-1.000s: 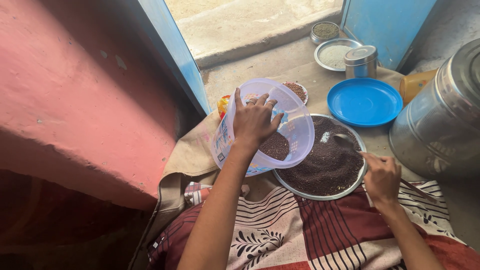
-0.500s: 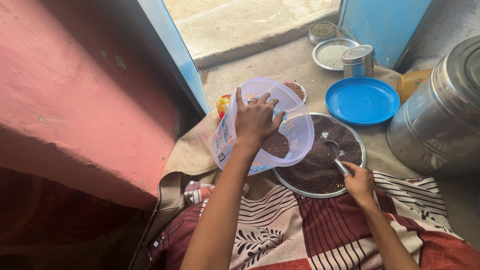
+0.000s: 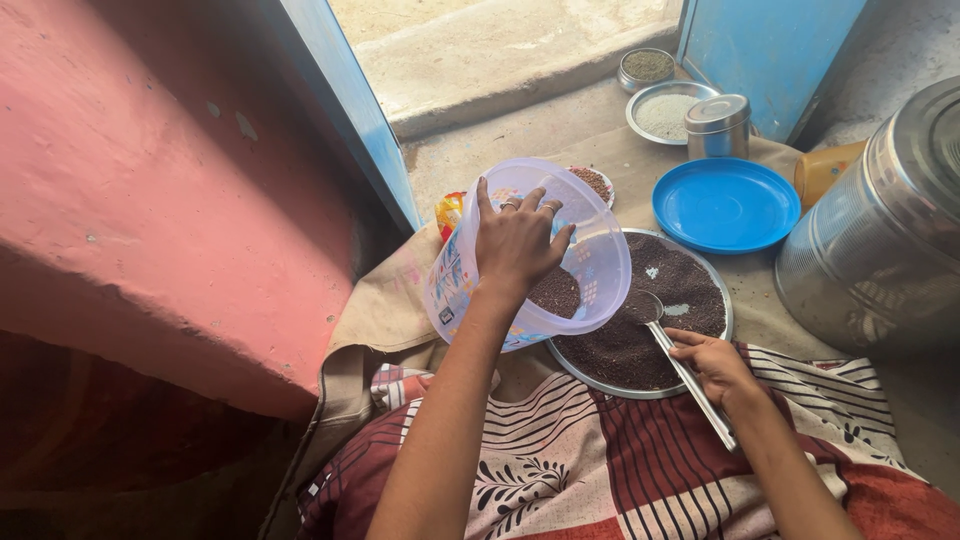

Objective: The person scoops dark seeds from a plastic container into a metal tray using a ladle, then spreads and levels the seeds with both hands. The person repeats this scooping and spreading cycle throughout the clip.

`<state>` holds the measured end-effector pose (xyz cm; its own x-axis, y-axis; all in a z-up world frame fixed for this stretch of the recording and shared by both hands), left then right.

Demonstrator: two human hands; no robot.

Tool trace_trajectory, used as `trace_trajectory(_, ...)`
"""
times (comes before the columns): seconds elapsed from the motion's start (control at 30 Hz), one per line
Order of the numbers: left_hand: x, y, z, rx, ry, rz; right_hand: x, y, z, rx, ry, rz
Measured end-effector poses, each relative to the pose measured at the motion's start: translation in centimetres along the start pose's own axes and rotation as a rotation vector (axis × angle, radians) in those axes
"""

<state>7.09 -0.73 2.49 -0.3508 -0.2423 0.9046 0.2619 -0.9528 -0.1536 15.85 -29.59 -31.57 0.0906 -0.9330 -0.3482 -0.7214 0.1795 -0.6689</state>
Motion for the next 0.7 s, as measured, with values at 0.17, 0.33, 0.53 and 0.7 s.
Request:
trace_trajectory(0.17, 0.1, 0.1, -0.2, 0.002, -0.004, 0.009, -0.2, -1.6, -0.9, 0.043, -0.028, 0.041)
trace_trajectory(0.33, 0.1, 0.1, -0.4, 0.003, -0.012, 0.016, -1.0, -4.3, -2.4, 0.101, -0.075, 0.06)
trace_trajectory(0.53, 0.2, 0.2, -0.5, 0.004, 0.007, 0.017, -3.7, -9.2, -6.5, 0.19, -0.137, 0.061)
trace_trajectory(0.7, 0.1, 0.2, -0.7, 0.01, 0.014, 0.004, -6.7, -12.0, -9.6, 0.232, -0.202, 0.053)
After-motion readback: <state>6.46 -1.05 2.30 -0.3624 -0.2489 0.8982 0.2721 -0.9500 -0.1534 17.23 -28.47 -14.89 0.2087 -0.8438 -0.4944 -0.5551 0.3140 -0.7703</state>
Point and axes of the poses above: each hand's wrist, its own z-axis towards the middle knuckle, its own x-axis out of the back of the hand, y = z × x, the point moved 8 cm from there along z, towards the middle knuckle, and after that the axes turned 13 degrees about z, right-handed, at the moved point
